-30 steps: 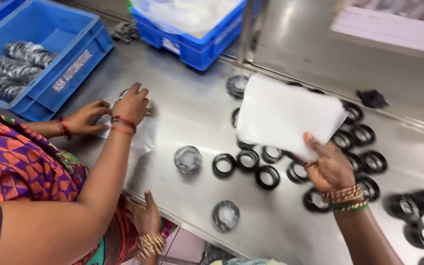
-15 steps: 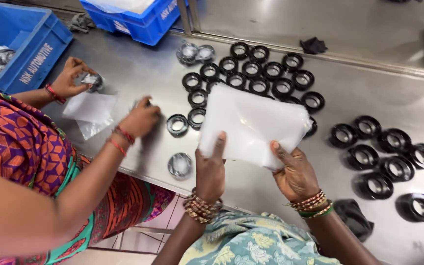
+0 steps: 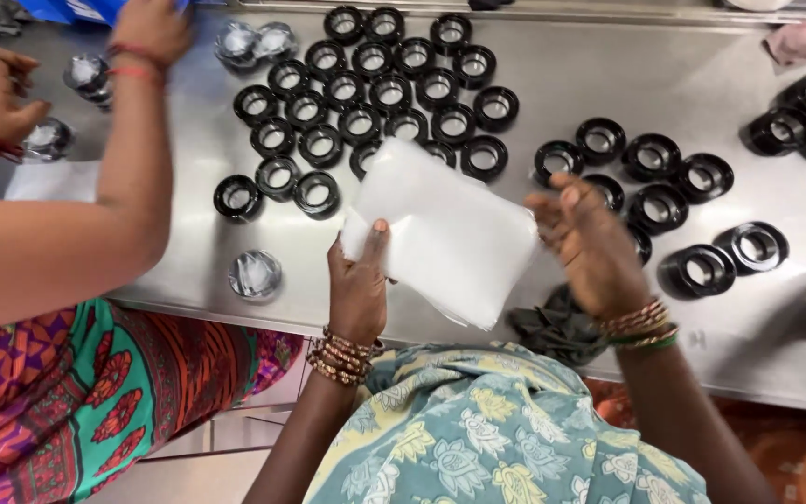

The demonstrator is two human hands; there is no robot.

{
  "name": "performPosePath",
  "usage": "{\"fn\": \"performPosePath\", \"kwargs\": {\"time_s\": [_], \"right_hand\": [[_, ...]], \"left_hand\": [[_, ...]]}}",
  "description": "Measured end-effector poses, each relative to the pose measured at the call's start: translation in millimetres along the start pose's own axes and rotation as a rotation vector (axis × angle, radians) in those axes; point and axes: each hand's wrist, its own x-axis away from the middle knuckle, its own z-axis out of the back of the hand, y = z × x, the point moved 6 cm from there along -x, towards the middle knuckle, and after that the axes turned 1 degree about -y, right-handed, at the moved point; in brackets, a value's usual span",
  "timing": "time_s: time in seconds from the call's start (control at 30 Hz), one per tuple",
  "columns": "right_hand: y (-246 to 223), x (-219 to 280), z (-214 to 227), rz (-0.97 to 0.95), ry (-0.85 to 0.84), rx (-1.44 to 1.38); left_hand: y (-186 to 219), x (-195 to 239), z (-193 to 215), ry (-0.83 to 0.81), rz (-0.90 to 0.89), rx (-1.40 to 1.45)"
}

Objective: Packing automotive rings/seals into plastic bags on a metal table.

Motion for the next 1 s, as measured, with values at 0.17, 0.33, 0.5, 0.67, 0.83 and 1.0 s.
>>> {"fn": "performPosePath", "kwargs": {"time_s": [0.17,0.33,0.5,0.67,0.83,1.0], "right_hand": [[-32,-19,-18,0.051,0.059,0.751],[-16,-34,-56,0.049,0.114,1.084],[11,-42,-52,0.228,0.180,1.225],[8,-29,-72,0.420,0.193,0.908],[16,-29,-61,0.370,0.268,0.871],[21,-34,-53,0.380,0.261,0.841]], "left_hand": [[-6,10,-34,-0.171,0.110,-0.546],[-31,11,-40,-0.372,-0.157,-0.650],[-43,6,-22,-0.249,0.066,-0.350],[5,26,-40,-0.296,0.007,-0.039],[-6,19,-32,-0.230,0.014,0.120],[-42,-10,-20,-0.211,0.005,0.204]]}}
